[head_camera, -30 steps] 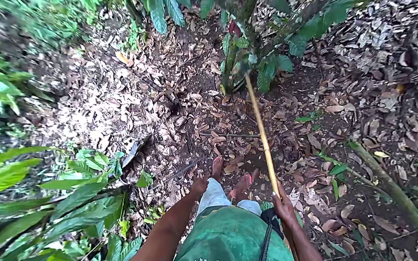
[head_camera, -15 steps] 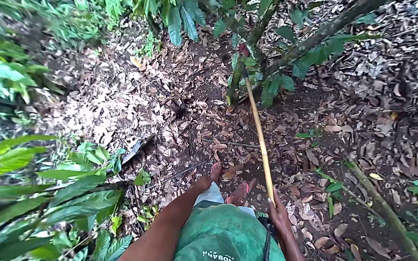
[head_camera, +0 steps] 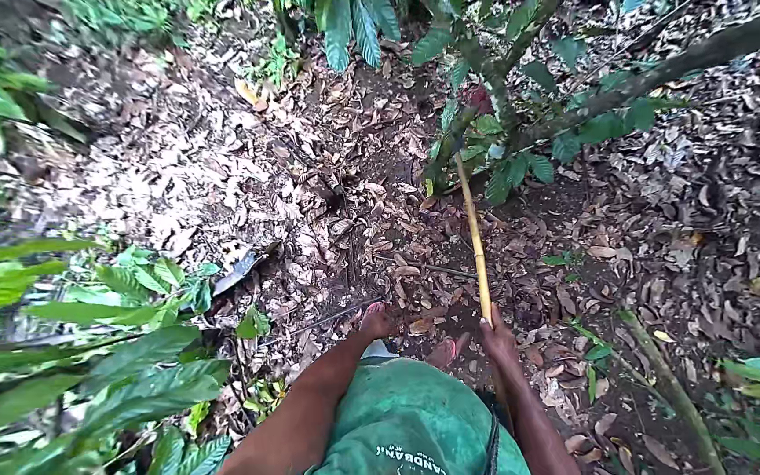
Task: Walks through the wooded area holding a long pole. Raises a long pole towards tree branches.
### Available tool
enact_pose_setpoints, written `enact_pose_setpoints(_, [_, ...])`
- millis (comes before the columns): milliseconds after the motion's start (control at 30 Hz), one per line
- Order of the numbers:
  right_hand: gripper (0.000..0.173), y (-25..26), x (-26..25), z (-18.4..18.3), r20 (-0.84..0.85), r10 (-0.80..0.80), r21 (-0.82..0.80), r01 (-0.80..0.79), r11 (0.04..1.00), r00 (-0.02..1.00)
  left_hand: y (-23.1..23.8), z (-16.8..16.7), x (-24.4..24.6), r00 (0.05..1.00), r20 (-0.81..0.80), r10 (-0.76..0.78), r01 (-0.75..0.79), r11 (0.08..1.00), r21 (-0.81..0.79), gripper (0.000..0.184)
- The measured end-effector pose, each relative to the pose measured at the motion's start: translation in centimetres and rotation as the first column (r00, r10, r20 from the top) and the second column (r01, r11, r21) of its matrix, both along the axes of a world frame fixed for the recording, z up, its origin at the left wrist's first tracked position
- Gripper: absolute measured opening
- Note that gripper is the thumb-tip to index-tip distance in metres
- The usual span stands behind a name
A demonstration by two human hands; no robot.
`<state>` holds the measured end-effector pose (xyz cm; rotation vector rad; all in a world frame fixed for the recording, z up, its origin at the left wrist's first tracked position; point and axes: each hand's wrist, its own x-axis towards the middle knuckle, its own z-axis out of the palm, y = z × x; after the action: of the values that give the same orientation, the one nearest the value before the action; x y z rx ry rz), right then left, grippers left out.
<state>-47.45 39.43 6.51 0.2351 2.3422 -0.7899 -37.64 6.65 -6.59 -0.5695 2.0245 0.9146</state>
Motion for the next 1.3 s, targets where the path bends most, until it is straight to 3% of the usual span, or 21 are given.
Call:
enact_pose_setpoints(67, [0.063, -4.5, -1.0, 0.2, 0.03, 0.039, 0.06, -0.041, 0.997, 0.999, -4.0, 0.5, 0.7, 0.998, 0.063, -0.006, 0.007, 1.0, -0.016, 0.051])
enact_pose_setpoints(200, [0.062, -11.4, -2.0, -0.5, 0.114, 0.01, 0.028, -0.014, 1.0, 0.993, -12.5, -2.9, 3.4, 0.99, 0.109, 0.088, -0.081, 0.994, -0.072, 0.053])
enact_pose_setpoints(367, [0.062, -13.9, 2.7, 1.4, 0.116, -0.055, 0.006, 0.054, 0.999, 0.992, -20.4, -3.2, 3.3, 0.98, 0.186, 0.075, -0.059, 0.994, -0.095, 0.047])
enact_pose_setpoints(500, [0.071, -16.3, 1.9, 3.7, 0.118, 0.069, 0.068, -0.077, 0.995, 0.991, -24.4, -2.8, 2.6, 0.976, 0.177, 0.126, -0.11, 0.989, -0.096, 0.045])
enact_pose_setpoints(633, [0.081, -20.4, -2.5, 3.7, 0.097, 0.27, 0.184, -0.284, 0.941, 0.958, -26.0, -3.5, 1.1, 0.981, 0.154, 0.116, -0.103, 0.991, -0.086, 0.048])
enact_pose_setpoints(733, [0.081, -25.4, -5.9, 4.4, 0.221, 0.375, 0.452, -0.435, 0.778, 0.9, -26.1, -3.6, -0.2, 0.988, 0.081, 0.129, -0.127, 0.991, -0.029, 0.046])
enact_pose_setpoints(833, [0.089, -28.7, -9.1, 4.0, 0.285, 0.408, 0.549, -0.496, 0.672, 0.867, -25.2, -3.5, -0.5, 0.97, 0.024, 0.243, -0.243, 0.969, 0.04, 0.042])
enact_pose_setpoints(1067, [0.089, -29.7, -12.5, 1.8, 0.274, 0.376, 0.562, -0.465, 0.684, 0.885, -24.7, -6.3, 4.2, 0.933, 0.059, 0.354, -0.358, 0.929, 0.089, 0.046])
enact_pose_setpoints(1300, [0.091, -29.0, -12.6, 2.1, 0.264, 0.408, 0.512, -0.485, 0.708, 0.874, -26.5, -5.6, 9.4, 0.913, 0.225, 0.339, -0.334, 0.941, -0.06, 0.053])
